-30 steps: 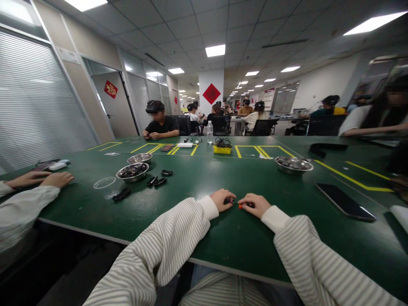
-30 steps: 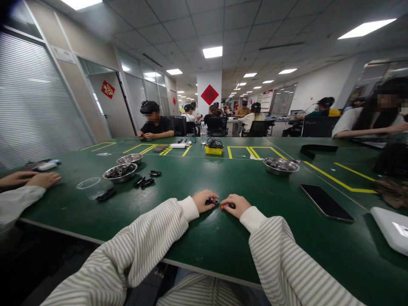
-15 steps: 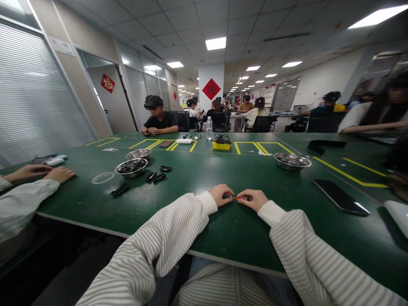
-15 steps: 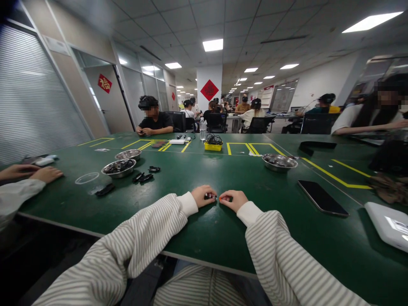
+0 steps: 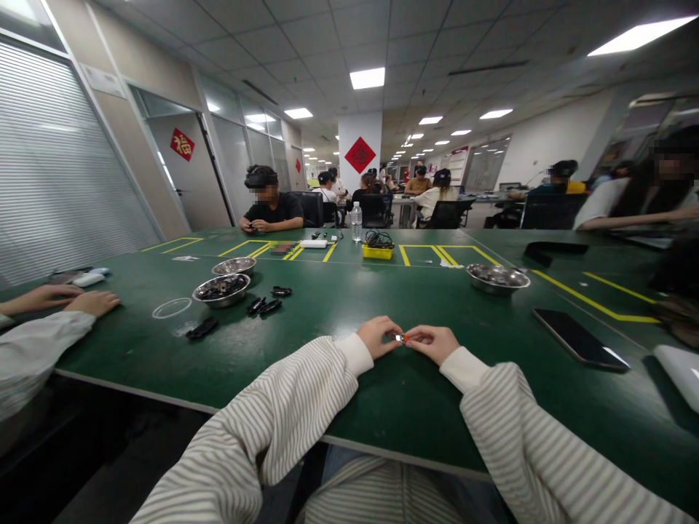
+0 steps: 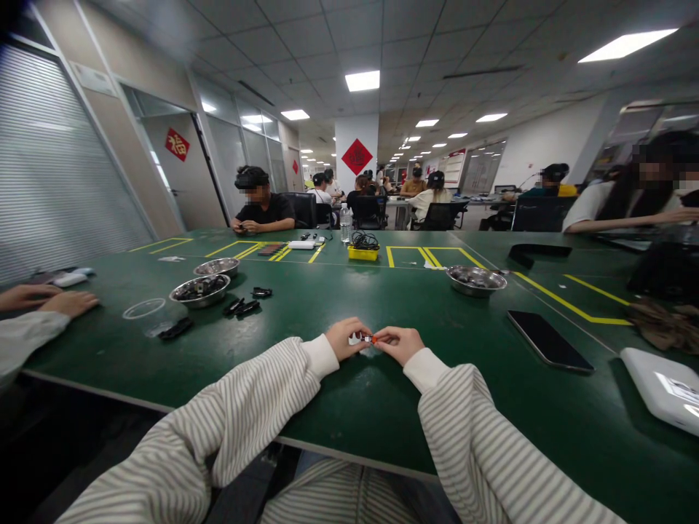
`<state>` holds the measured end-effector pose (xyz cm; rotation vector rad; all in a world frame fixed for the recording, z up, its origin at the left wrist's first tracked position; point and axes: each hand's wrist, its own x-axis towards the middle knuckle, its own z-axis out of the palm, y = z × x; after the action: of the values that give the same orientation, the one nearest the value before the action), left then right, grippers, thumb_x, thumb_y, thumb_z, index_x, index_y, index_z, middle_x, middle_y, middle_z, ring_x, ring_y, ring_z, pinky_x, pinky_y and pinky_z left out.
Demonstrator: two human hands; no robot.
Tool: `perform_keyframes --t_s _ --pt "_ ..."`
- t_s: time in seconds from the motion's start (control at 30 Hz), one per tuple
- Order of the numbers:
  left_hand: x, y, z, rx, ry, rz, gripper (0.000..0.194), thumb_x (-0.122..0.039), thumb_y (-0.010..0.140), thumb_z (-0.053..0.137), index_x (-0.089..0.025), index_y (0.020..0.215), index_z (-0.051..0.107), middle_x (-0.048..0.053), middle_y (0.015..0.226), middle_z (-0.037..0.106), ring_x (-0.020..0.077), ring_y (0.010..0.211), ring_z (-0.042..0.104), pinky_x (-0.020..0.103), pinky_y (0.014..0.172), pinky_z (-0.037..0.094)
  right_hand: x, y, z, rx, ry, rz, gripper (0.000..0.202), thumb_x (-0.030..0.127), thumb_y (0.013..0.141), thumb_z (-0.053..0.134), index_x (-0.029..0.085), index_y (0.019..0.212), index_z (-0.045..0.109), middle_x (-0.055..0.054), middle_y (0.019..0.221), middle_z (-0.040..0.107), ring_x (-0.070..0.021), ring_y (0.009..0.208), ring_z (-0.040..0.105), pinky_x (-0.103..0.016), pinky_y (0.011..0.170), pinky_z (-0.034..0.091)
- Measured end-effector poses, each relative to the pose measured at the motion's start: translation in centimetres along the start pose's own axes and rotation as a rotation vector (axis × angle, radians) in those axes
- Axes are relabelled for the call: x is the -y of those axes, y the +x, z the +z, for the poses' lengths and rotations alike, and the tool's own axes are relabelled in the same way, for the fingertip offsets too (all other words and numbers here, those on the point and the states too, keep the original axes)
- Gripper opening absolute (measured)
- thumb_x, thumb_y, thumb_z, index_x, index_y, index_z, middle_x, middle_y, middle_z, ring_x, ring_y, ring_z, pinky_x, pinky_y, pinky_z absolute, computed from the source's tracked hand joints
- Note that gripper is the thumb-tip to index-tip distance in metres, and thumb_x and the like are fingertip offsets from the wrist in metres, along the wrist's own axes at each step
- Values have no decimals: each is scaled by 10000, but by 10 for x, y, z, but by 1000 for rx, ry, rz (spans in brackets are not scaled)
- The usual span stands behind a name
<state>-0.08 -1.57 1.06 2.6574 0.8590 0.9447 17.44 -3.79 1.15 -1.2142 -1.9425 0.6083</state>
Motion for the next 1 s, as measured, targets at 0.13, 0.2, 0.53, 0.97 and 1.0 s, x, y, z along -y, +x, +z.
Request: perform_keyframes --t_s 0.13,0.2,0.53,0.97,1.0 --pt "-1 0 -1 -13 11 7 189 -306 710 491 -156 814 543 16 716 511 98 669 470 209 650 389 -3 0 -1 0 26 4 237 316 609 564 149 756 645 -53 686 657 -146 563 594 -232 513 486" --pt "-1 0 -1 -15 17 9 194 -312 716 483 -159 819 542 17 721 511 101 677 469 214 658 389 -4 0 -1 -4 26 7 236 321 617 557 157 760 649 -53 701 658 -150 573 594 -240 526 489" --pt "-1 0 -2 -29 53 73 203 -316 740 445 -158 828 537 34 758 521 112 724 470 224 690 387 -1 0 1 -30 99 27 245 344 580 591 139 706 634 -60 661 649 -164 598 598 -258 563 492" --pt "-4 -1 -3 -26 71 108 228 -293 764 407 -167 922 513 39 800 529 113 759 481 226 706 398 -1 2 3 -31 213 107 272 388 568 589 142 676 628 -45 582 631 -160 549 585 -247 482 480" --pt "-5 -1 -2 -25 84 124 240 -292 769 398 -169 942 509 41 811 530 114 769 481 225 710 397 -1 2 4 -33 225 114 271 388 563 592 140 669 623 -43 569 627 -160 546 584 -247 477 478"
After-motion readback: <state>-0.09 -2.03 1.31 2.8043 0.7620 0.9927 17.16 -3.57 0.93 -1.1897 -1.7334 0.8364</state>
